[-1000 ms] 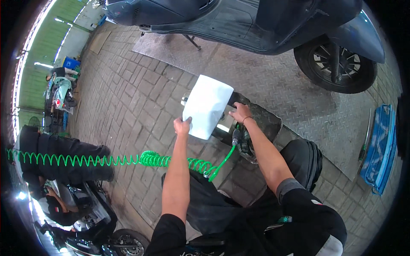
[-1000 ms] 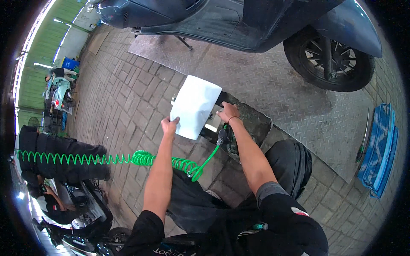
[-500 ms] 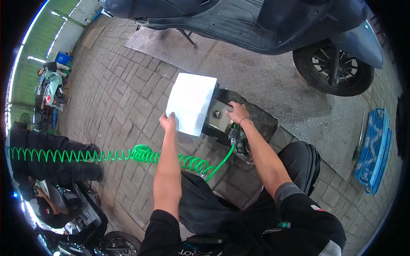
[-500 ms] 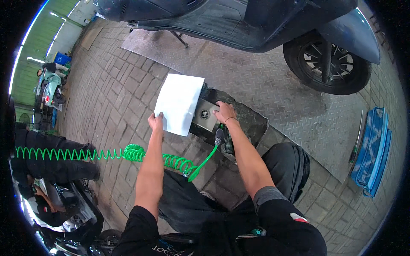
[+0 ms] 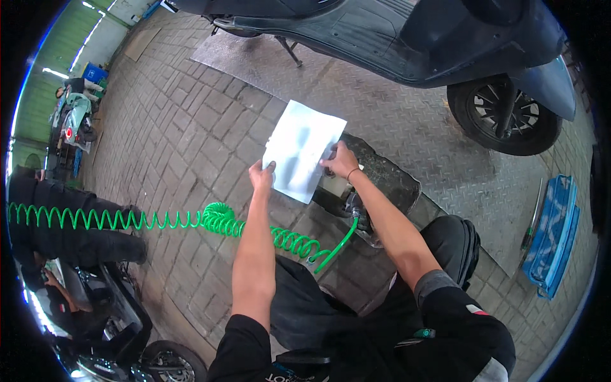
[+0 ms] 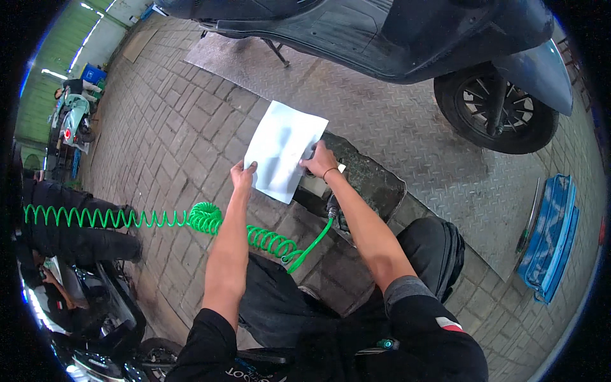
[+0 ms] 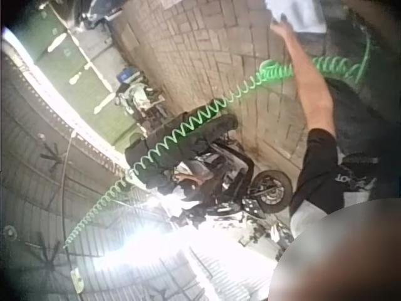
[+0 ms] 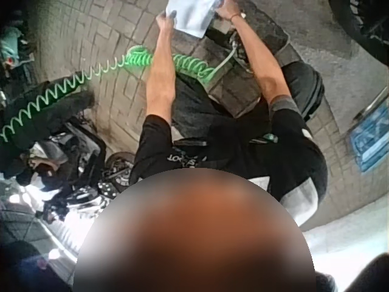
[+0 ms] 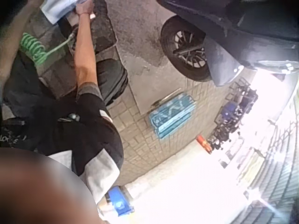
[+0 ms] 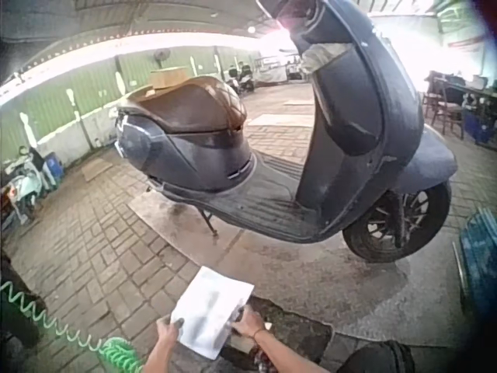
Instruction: The person cleans a license plate, removes it from a bracket, and then uses a screwdriver to unscrew fasteners on the front panel of a scooter.
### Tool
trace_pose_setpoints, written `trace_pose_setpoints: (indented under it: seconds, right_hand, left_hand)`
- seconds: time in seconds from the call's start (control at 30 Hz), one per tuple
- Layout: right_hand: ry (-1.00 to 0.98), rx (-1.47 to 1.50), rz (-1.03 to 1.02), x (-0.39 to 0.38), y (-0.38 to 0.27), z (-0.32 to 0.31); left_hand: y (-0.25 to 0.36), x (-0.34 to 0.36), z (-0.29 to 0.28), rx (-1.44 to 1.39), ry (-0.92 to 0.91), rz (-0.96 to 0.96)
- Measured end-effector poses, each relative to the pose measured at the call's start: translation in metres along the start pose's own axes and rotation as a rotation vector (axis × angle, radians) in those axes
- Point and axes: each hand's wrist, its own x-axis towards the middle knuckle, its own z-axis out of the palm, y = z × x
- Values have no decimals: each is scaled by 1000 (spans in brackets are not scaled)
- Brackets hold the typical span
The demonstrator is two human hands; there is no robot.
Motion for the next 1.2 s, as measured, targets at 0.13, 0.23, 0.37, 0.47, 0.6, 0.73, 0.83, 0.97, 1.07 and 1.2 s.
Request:
trace_pose_setpoints:
  seconds: [0.13, 0.23, 0.37, 0.47, 0.6, 0.73, 0.83, 0.97, 1.07, 1.2]
  right_hand:
    - [44, -70, 17, -11, -16, 0]
    - [-62, -221, -98, -31, -26, 7]
    - [57, -438, -276, -44, -38, 11]
    - [15, -510, -288, -43, -52, 12]
    - [82, -534, -318, -42, -67, 23]
    - [89, -342, -218, -16, -38, 11]
    - [101, -123, -241, 0, -36, -7]
    - [190, -29, -367, -7, -87, -44]
    - [62, 468, -79, -26, -119, -65]
    - [-119, 822, -11, -48, -133, -76]
  left_hand:
    - [2, -9, -3, -40, -19, -48]
    - [0, -10, -8, -22, -4, -83]
    - [0, -9, -5, 13, -8, -100]
    - [1, -11, -6, -38, -18, -136]
    - [6, -13, -17, -45, 2, -138]
    - [57, -23, -10, -115, -68, -132]
    - [99, -27, -20, -345, -156, -86]
    - [153, -49, -35, -572, -227, -90]
    - [173, -70, -29, -859, -268, -93]
    - [170, -77, -26, -849, -228, -140]
